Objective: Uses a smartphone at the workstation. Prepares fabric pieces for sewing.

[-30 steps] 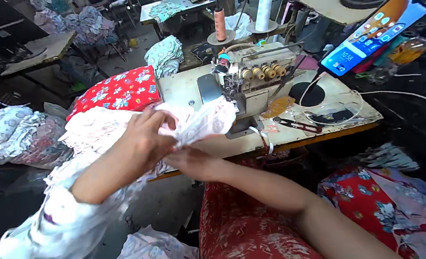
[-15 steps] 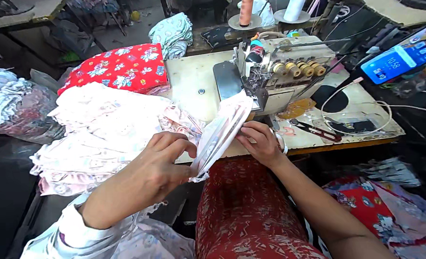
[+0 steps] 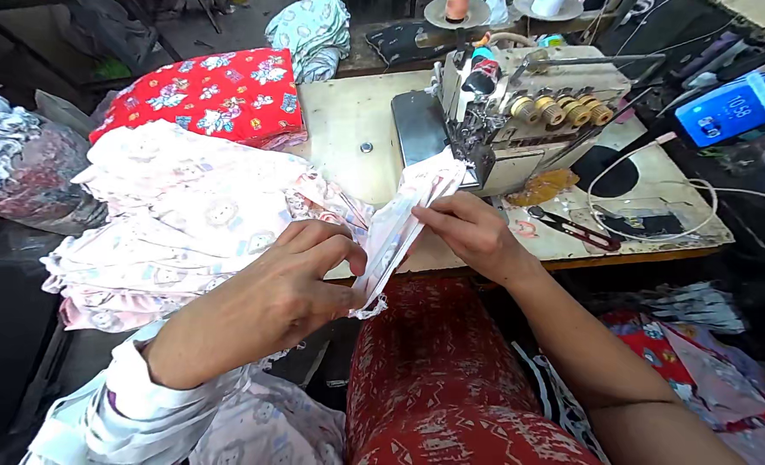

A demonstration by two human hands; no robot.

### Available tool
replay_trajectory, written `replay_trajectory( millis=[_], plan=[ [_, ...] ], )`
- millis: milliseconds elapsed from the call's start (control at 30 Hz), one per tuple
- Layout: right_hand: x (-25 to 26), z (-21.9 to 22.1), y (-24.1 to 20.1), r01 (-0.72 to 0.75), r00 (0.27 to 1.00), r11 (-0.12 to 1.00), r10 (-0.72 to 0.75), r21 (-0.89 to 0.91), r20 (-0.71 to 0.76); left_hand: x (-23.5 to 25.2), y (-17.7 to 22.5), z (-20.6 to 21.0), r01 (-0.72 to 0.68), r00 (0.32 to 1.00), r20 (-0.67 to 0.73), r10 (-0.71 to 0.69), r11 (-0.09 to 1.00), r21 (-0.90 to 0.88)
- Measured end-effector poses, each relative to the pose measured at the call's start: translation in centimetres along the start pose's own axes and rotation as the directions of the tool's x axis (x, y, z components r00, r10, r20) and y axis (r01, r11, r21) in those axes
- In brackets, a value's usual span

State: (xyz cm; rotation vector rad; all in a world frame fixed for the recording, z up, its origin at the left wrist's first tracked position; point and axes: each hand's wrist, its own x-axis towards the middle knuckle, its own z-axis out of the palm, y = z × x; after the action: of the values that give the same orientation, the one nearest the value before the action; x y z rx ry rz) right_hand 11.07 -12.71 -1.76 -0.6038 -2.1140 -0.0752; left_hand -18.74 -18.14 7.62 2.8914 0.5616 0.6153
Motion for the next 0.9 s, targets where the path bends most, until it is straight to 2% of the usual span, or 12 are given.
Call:
replay_trajectory(
  millis=[133, 233, 333, 400, 467, 533, 667, 767, 900],
  plan=[
    [-1.0, -2.9, 0.0, -0.149, 0.981, 0.974, 0.124, 0.173, 0.152, 1.4, -0.4, -1.2, 0.038, 0.999, -0.025, -0.039, 0.999, -0.016],
    [-3.2, -6.8, -1.2, -0.317, 0.923, 0.935, 0.266, 0.16, 0.278, 3.9, -2.7, -1.7, 0.13, 0.991, -0.052, -0.126, 0.988, 0.088],
    [-5.5, -7.4, -0.6, -0.47, 0.864, 0.868, 0.415, 0.16, 0.285, 7.5, -5.6, 1.7, 0.184, 0.981, -0.064, -0.18, 0.981, 0.055],
    [-6.9, -6.0, 0.0, -0.541, 0.832, 0.816, 0.484, 0.206, 0.27, 10.3, -6.6, 5.7, 0.128, 0.991, -0.038, -0.129, 0.991, -0.032],
    [-6.9, -6.0, -0.2, -0.533, 0.844, 0.807, 0.485, 0.254, 0.23, 12.3, -7.5, 9.1, 0.033, 0.999, -0.015, -0.035, 0.995, -0.097],
    [-6.2, -7.4, -1.0, -0.518, 0.855, 0.802, 0.482, 0.298, 0.191, 12.4, -8.2, 10.5, 0.055, 0.998, 0.012, -0.054, 0.991, -0.125],
    [-6.2, -6.9, -0.9, -0.562, 0.827, 0.753, 0.515, 0.342, 0.225, 11.4, -8.2, 9.4, 0.169, 0.986, 0.035, -0.166, 0.974, -0.149],
    [-6.7, -5.2, -1.6, -0.585, 0.811, 0.738, 0.544, 0.338, 0.215, 11.0, -8.0, 9.3, 0.163, 0.987, 0.044, -0.158, 0.974, -0.157],
    [-6.4, -6.3, -3.7, -0.587, 0.806, 0.731, 0.569, 0.347, 0.164, 10.6, -8.1, 9.3, 0.168, 0.985, 0.062, -0.159, 0.967, -0.191]
  ],
)
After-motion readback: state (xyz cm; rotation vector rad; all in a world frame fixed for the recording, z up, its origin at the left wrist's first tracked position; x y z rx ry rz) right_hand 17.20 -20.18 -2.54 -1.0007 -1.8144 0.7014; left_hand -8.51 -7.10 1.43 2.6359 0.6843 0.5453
